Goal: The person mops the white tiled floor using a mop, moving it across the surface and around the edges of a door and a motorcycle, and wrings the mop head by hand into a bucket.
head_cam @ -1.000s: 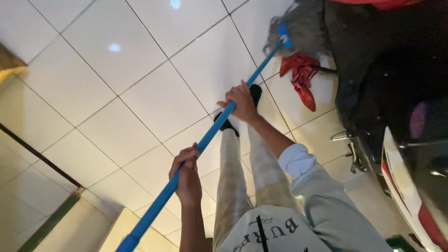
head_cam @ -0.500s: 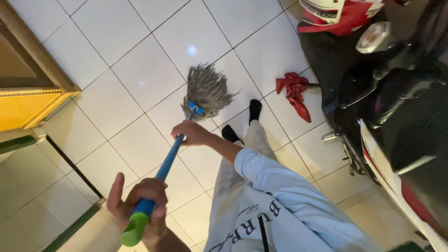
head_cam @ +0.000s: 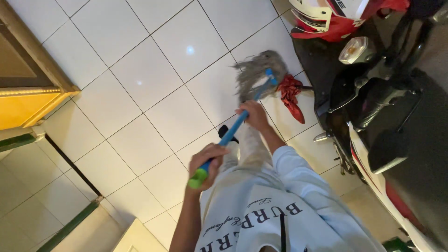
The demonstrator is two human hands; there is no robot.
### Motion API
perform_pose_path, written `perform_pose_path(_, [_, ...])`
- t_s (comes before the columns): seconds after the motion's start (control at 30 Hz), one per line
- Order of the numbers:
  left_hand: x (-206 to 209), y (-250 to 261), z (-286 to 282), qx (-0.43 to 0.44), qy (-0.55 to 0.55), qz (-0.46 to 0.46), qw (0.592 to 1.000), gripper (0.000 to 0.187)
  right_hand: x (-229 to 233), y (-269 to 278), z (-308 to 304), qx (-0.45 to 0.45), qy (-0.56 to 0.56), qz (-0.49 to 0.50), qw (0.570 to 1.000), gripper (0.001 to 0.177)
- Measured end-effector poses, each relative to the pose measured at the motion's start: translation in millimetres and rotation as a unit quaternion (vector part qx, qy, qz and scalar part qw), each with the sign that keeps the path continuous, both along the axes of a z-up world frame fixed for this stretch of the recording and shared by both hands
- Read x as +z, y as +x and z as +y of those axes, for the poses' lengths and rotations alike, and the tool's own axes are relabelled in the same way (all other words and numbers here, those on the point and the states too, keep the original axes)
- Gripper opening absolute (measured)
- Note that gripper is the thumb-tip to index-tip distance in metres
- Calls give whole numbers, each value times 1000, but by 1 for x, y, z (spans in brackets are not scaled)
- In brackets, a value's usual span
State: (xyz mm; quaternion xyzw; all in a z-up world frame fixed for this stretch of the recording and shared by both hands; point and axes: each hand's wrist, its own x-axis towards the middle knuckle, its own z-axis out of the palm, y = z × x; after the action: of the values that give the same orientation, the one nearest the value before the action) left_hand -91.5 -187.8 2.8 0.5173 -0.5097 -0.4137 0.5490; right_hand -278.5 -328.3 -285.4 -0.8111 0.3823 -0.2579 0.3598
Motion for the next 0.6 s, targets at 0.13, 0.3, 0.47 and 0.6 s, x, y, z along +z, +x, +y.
perform_pose_path(0.13, [-38, -50, -35, -80, 36, 20, 996, 40, -35, -89, -43, -53, -60, 161, 984, 28])
perform_pose_path(0.3, [-37, -43, -55, -66, 147, 84, 983, 41, -71, -101, -69, -15, 15, 174, 985, 28])
perform_pose_path(0.47, [27, 5, -62, 29, 93, 33, 995, 34, -44, -8, -47, -14, 23, 24, 999, 27])
perform_pose_path(0.6, [77, 9, -73, 102, -1, -104, 989, 35, 4, 71, -28, 89, 124, 17, 988, 29])
